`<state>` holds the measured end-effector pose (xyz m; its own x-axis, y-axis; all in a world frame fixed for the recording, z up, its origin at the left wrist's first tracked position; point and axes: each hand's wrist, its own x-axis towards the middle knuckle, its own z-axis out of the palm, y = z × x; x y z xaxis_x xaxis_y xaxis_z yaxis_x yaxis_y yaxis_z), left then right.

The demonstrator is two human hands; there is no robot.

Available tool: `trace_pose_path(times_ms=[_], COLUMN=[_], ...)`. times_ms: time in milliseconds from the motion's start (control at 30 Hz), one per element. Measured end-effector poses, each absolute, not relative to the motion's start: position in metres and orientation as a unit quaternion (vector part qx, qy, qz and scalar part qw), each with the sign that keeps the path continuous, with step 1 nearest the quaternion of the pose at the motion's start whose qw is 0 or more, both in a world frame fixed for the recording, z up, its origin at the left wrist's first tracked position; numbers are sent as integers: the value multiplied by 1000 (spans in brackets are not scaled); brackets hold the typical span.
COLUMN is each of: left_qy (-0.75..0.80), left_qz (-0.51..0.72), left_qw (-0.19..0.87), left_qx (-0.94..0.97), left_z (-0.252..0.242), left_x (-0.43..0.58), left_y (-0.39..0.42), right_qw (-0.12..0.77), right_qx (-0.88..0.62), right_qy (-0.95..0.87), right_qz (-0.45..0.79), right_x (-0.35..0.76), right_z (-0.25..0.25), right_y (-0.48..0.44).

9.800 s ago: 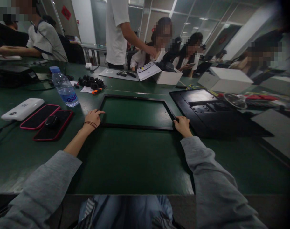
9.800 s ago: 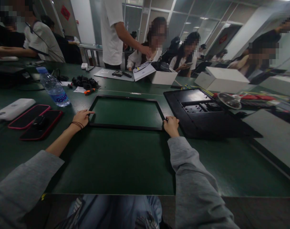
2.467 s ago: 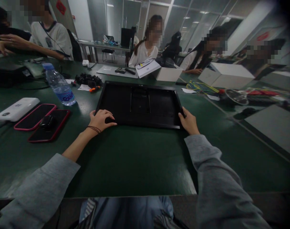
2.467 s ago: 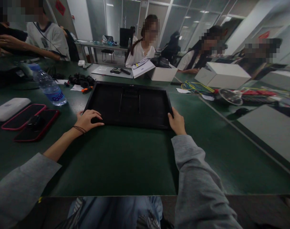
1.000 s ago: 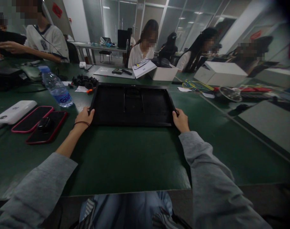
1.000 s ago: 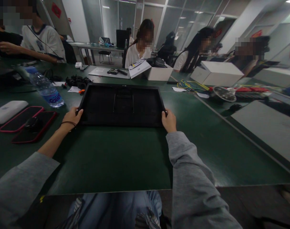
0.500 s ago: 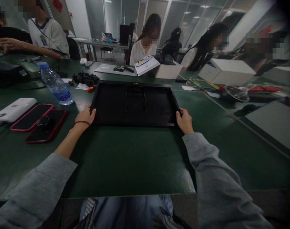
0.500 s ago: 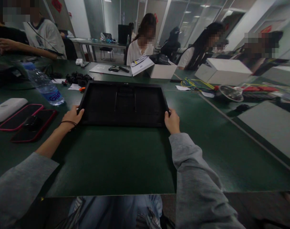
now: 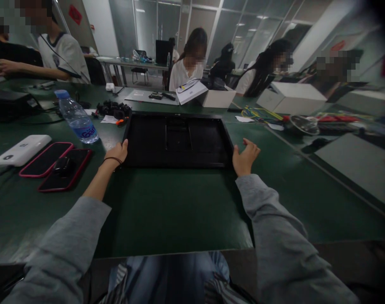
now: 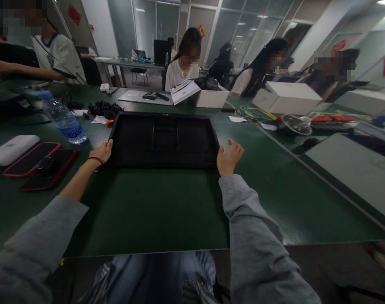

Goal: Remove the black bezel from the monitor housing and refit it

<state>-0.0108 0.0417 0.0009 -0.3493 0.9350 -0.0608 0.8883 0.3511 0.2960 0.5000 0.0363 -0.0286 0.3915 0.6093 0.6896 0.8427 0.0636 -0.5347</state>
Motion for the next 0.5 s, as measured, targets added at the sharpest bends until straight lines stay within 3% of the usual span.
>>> trace_pose_path(times_ms=[67,167,300,400,500], left_qy=[820,818,817,822,814], left_qz=[107,108,114,114,123], left_qw=[117,132,131,127,101], left_qx=[549,549,549,543,558], left_z=[3,3,1,-1,-1], left_x=[-10,-11,-11,-10,-11], left_y=[49,56,57,54,55], right_qw=[529,530,355,224,170], right_qx=[-641,-538,-334,-244,-251], right_qy=[-540,-655,-826,-868,-866], right_qz=[-131,36,285,370,397], right_x=[469,388,256,184,152], right_z=[-12,6,12,10,11], right_y=[21,-17,-78,-107,-117])
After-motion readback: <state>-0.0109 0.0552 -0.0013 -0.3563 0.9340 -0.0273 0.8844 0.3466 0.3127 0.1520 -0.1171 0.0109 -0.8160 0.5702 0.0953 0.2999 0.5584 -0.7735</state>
